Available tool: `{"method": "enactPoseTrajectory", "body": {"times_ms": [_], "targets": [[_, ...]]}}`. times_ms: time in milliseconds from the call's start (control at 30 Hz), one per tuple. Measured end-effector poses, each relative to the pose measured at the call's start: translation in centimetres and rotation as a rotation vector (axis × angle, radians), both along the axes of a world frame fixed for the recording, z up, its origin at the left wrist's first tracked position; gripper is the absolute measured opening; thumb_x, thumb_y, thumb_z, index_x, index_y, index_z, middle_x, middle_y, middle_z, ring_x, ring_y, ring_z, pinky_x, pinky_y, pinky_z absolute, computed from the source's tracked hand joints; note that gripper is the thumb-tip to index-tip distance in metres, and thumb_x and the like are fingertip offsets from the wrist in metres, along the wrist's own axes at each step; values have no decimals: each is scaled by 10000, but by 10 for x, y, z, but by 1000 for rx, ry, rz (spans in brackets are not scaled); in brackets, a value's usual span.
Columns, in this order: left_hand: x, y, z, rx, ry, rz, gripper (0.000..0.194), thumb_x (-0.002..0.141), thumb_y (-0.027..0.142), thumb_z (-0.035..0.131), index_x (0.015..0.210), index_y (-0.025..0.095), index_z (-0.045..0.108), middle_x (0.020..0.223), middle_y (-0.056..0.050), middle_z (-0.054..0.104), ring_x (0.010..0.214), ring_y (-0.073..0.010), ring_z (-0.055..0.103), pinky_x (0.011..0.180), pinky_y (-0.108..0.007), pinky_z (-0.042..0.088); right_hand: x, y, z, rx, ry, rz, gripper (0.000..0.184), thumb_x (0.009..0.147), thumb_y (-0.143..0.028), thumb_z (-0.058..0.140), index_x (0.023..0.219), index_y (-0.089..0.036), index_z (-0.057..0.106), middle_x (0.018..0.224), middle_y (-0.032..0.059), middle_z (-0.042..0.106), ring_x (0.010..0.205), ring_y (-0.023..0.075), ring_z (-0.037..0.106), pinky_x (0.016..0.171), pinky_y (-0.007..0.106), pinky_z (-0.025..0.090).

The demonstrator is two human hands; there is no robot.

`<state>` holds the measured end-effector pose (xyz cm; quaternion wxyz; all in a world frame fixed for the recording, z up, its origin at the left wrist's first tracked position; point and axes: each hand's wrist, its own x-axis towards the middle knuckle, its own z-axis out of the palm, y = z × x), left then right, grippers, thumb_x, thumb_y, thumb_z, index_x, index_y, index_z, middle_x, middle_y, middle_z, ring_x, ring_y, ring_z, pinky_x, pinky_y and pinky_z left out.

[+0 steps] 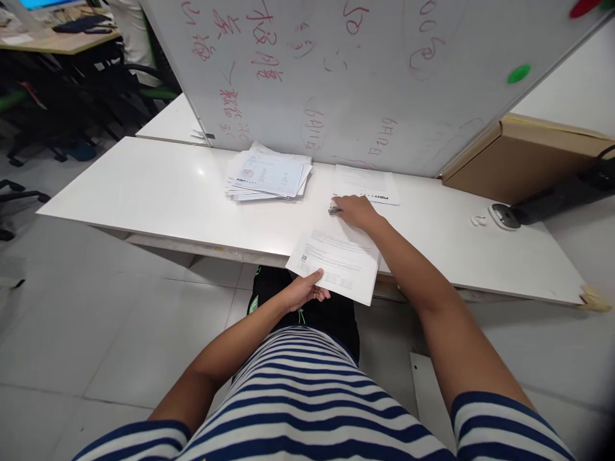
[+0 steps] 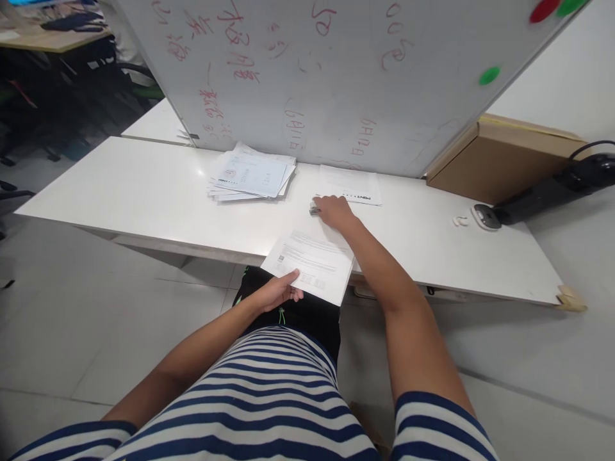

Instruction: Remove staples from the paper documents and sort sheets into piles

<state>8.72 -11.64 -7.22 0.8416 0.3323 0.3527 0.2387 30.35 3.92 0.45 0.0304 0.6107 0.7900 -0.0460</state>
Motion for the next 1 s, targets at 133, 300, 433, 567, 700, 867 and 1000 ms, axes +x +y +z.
{"method": "enactPoseTrajectory", "body": {"times_ms": [133, 300, 433, 567, 700, 867, 1000], "targets": [[5, 6, -3, -64, -70, -32, 461, 873, 527, 619, 875, 69, 672, 643, -76, 669, 553, -103, 587, 593, -226, 472, -17, 9, 4, -127, -74, 100, 189, 912, -263, 505, 1039, -203, 632, 1038, 94, 699, 880, 244, 620, 682, 311, 381], [8, 10, -4, -88, -80, -45, 464, 870, 533, 620, 798, 75, 652, 603, -56, 640, 529, -97, 573, 583, -227, 463, -32, -3, 4, -116, -63, 219, 152, 908, -263, 525, 1004, -229, 638, 1050, 61, 697, 915, 220, 611, 648, 283, 327], [8, 8, -4, 8, -60, -61, 544, 812, 614, 639, 720, 78, 641, 591, -57, 629, 529, -93, 558, 584, -231, 453, -34, -7, 2, -93, -68, 215, 176, 907, -252, 508, 1017, -236, 644, 1062, 57, 695, 918, 222, 610, 631, 286, 317], [8, 7, -5, 58, -31, -67, 588, 768, 674, 638, 681, 92, 634, 577, -51, 619, 530, -93, 542, 599, -240, 447, -32, -9, 1, -60, -68, 209, 197, 906, -235, 491, 1020, -240, 651, 1057, 57, 697, 916, 224, 614, 643, 289, 326], [9, 10, -7, 79, -42, -87, 579, 788, 659, 627, 626, 103, 617, 556, -45, 597, 533, -93, 531, 597, -240, 437, -31, -11, 1, -46, -49, 223, 206, 897, -216, 491, 1011, -241, 661, 1060, 58, 701, 932, 227, 616, 668, 293, 349], [7, 12, -12, 3, -107, -77, 513, 797, 616, 651, 767, 104, 628, 532, -16, 588, 503, -96, 532, 587, -242, 438, -31, -11, 2, -62, -15, 211, 198, 886, -232, 520, 1004, -246, 679, 1053, 50, 714, 943, 233, 628, 673, 291, 367], [6, 14, -13, -19, -139, -63, 491, 801, 588, 667, 848, 101, 626, 533, -9, 598, 495, -98, 537, 580, -238, 440, -31, -10, 3, -73, -6, 195, 217, 888, -238, 519, 1029, -248, 683, 1060, 50, 718, 937, 231, 630, 686, 290, 376]]}}
